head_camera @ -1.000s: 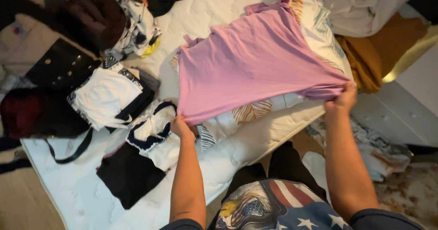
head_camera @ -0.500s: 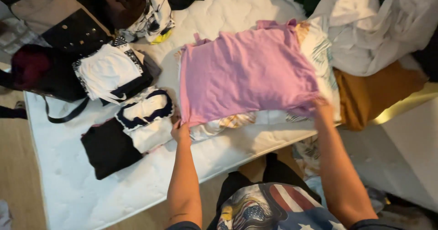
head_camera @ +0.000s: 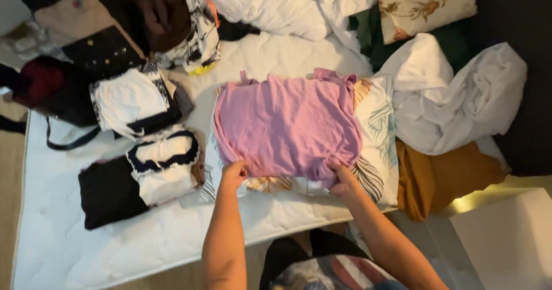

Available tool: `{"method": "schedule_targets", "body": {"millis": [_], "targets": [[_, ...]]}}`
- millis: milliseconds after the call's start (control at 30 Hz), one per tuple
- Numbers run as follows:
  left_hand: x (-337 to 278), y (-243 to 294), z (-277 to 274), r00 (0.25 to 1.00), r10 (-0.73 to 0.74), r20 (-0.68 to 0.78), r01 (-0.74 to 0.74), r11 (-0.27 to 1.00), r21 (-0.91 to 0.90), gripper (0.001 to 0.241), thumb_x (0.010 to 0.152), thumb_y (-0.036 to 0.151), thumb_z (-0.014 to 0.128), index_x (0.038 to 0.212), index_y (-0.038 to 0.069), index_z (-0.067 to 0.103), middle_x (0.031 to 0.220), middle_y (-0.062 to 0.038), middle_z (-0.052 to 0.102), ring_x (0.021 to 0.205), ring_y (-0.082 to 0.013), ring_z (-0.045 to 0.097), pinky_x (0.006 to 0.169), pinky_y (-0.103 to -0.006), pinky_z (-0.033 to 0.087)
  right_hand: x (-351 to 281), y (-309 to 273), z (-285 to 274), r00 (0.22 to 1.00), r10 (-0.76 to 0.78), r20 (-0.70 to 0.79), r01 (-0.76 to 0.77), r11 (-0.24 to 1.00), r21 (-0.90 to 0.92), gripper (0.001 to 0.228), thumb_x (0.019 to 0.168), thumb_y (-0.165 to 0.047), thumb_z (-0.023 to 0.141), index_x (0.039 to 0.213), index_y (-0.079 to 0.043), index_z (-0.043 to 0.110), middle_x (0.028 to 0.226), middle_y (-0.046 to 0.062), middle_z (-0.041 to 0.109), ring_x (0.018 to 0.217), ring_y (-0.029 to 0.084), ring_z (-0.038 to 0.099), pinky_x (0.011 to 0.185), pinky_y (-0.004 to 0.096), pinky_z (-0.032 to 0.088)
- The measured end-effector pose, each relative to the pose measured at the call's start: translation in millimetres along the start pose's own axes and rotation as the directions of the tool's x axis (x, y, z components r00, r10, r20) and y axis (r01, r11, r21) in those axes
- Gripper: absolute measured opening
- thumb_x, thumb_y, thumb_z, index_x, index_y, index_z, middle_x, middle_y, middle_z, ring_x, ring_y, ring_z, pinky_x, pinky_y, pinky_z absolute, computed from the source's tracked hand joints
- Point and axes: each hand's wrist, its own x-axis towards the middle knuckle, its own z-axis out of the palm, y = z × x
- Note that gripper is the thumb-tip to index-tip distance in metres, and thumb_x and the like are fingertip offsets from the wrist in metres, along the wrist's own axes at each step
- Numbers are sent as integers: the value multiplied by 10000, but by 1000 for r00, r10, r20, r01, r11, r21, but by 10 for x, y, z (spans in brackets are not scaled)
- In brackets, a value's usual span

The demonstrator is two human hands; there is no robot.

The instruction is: The person folds a pink t-shirt and a pair of black shorts on a bed. They smooth out the pink shirt, fold the sides and bottom up, and then fold it in half before placing it on a pile. They then pick up the black shorts, smooth them, fold them in half, and fold them again before placing them on the pile.

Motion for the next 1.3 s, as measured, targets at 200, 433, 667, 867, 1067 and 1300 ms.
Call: {"method": "schedule_targets", "body": {"millis": [200, 433, 667, 867, 1067, 1300], "targets": [[-95, 269, 544, 707, 662, 249, -546, 288, 787, 205, 854, 220, 686, 840, 45, 792, 815, -197, 754, 759, -330, 714, 690, -408, 531, 1283, 17, -378, 798, -517, 310, 602, 703, -379, 258, 1054, -153, 667, 908, 46, 591, 846, 145, 655, 779, 265, 588, 652, 412, 450], [-622, 773, 604, 685, 715, -140, -257, 417, 872, 235, 781, 187, 679, 969, 102, 789, 1012, -194, 741, 993, -356, 713, 921, -403, 560, 413, -253, 265, 701, -690, 181, 689, 591, -419, 191, 986, -206, 723, 1112, -65, 694, 961, -26, 640, 840, 93, 588, 724, 259, 498], [-1329, 1155, 915, 709, 617, 341, -360, -100, 928, 418, 629, 287, 869, 1033, 201, 798, 1495, -143, 443, 1400, -465, 331, 999, -724, 361, 864, 98, 91, 795, -595, 121, 545, 611, -574, 312, 805, -71, 757, 1108, -25, 703, 969, 61, 720, 828, 166, 678, 707, 310, 540], [-1399, 1195, 834, 745, 498, 444, -406, -189, 894, 305, 750, 320, 834, 1003, 163, 770, 1388, -66, 487, 1310, -343, 397, 1011, -609, 370, 238, 178, 431, 772, -623, 128, 512, 489, -707, 320, 831, -240, 811, 1061, -32, 732, 967, 64, 738, 862, 179, 683, 743, 325, 536], [-1356, 1296, 788, 385, 554, 739, -783, -227, 579, 150, 807, 217, 783, 875, 89, 744, 1115, -88, 591, 1136, -342, 517, 978, -503, 433, 41, 181, 717, 752, -659, -12, 123, 159, -980, 402, 808, -355, 866, 1056, -56, 763, 953, 135, 741, 852, 248, 683, 782, 374, 518], [-1269, 1700, 1318, 268, 711, 650, -837, -162, 522, 191, 870, 134, 711, 731, 15, 656, 939, -124, 610, 882, -330, 594, 842, -462, 495, 820, 98, 726, 822, -569, -32, 539, 795, -277, 212, 813, -14, 573, 912, -199, 606, 754, -9, 529, 602, 189, 511, 497, 378, 349]]}}
